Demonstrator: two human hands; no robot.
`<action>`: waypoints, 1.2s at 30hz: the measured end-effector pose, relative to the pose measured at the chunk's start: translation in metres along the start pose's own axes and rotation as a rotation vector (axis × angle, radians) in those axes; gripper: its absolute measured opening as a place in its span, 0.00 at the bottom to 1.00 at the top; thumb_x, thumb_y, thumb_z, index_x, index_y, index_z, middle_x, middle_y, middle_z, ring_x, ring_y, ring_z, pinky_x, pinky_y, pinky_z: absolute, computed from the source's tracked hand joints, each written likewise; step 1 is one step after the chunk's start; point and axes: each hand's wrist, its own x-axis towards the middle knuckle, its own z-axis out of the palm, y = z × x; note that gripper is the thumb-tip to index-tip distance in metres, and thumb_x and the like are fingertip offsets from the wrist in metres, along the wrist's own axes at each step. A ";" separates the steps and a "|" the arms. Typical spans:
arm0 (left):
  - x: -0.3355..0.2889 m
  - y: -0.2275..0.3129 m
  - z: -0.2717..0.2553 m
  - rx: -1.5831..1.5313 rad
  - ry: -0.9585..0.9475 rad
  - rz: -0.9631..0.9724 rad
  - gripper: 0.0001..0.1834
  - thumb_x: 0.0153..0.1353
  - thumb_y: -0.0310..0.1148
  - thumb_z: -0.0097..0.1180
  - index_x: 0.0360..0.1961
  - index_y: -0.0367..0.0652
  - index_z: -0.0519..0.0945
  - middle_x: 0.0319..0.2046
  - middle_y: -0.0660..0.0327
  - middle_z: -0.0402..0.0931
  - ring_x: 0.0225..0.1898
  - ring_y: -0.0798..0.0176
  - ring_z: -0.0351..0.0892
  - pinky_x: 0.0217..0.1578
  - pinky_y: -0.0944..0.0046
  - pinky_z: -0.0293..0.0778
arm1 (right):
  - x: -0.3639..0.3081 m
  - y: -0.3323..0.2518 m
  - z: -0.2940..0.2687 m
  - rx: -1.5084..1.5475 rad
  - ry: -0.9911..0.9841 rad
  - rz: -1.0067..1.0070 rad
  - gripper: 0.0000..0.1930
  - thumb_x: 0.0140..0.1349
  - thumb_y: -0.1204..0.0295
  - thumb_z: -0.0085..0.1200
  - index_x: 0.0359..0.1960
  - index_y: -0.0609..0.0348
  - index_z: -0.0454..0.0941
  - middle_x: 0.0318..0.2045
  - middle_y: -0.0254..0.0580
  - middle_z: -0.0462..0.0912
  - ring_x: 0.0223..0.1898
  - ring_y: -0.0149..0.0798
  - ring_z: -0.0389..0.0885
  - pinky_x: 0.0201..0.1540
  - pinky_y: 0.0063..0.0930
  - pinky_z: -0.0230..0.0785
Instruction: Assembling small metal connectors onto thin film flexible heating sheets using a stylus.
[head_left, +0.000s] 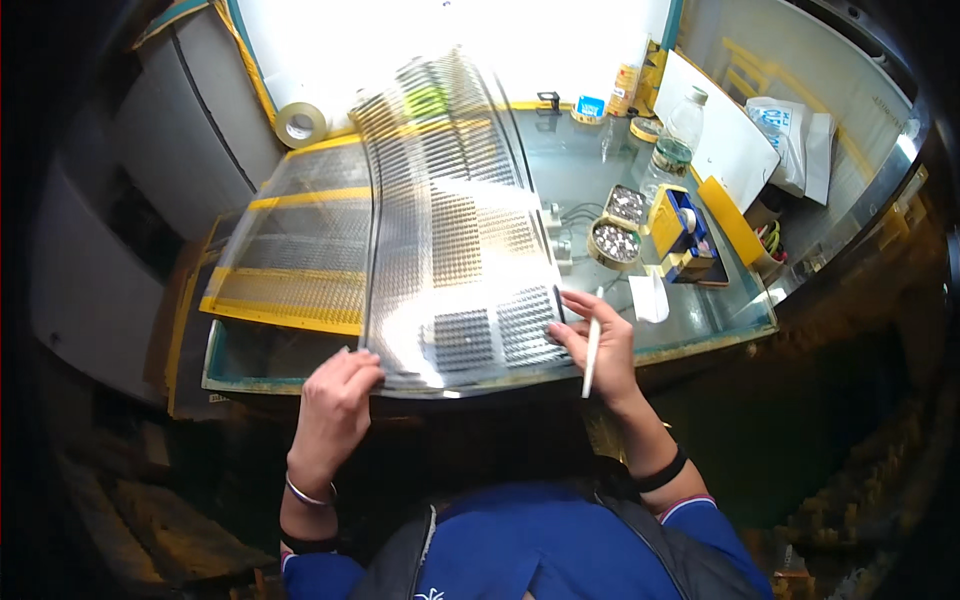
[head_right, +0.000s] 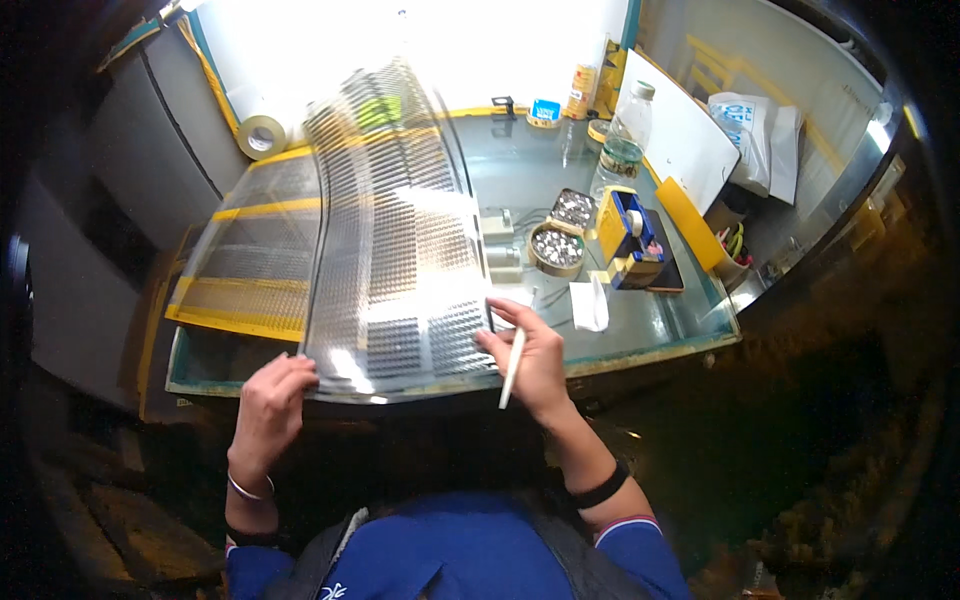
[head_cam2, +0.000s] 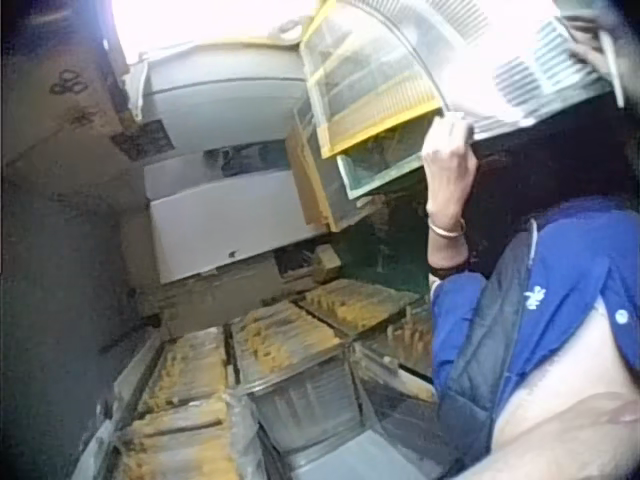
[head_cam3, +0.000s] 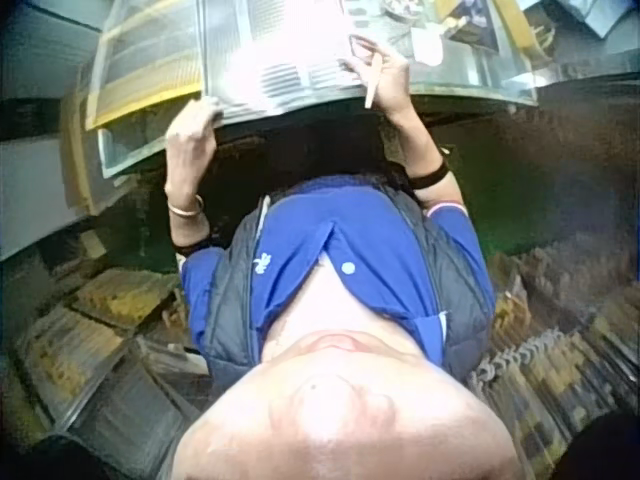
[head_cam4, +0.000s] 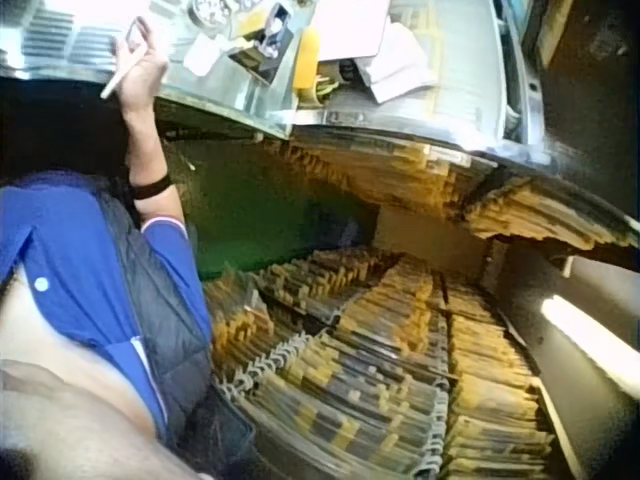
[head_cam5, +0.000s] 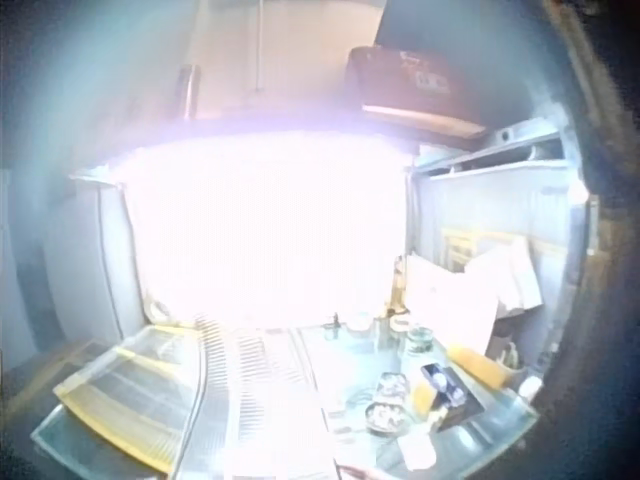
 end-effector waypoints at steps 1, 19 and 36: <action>0.004 0.001 0.003 0.057 -0.046 -0.027 0.10 0.49 0.20 0.63 0.36 0.36 0.81 0.43 0.51 0.82 0.50 0.48 0.81 0.56 0.50 0.73 | -0.001 0.008 0.003 -0.078 -0.007 -0.020 0.21 0.56 0.79 0.64 0.53 0.65 0.77 0.31 0.48 0.86 0.29 0.30 0.85 0.33 0.22 0.75; 0.022 0.051 0.085 -0.145 0.030 0.250 0.26 0.55 0.38 0.66 0.51 0.33 0.78 0.55 0.49 0.74 0.60 0.49 0.71 0.63 0.49 0.65 | -0.035 -0.022 -0.016 -0.420 -0.296 -0.567 0.12 0.49 0.79 0.65 0.37 0.61 0.83 0.31 0.43 0.84 0.37 0.46 0.81 0.50 0.40 0.73; 0.016 0.047 0.092 -0.155 0.035 0.167 0.24 0.52 0.33 0.68 0.52 0.46 0.80 0.56 0.51 0.74 0.61 0.47 0.71 0.64 0.42 0.62 | -0.030 -0.015 -0.014 -0.525 -0.398 -0.668 0.13 0.48 0.78 0.67 0.37 0.49 0.85 0.36 0.34 0.84 0.41 0.42 0.82 0.56 0.46 0.71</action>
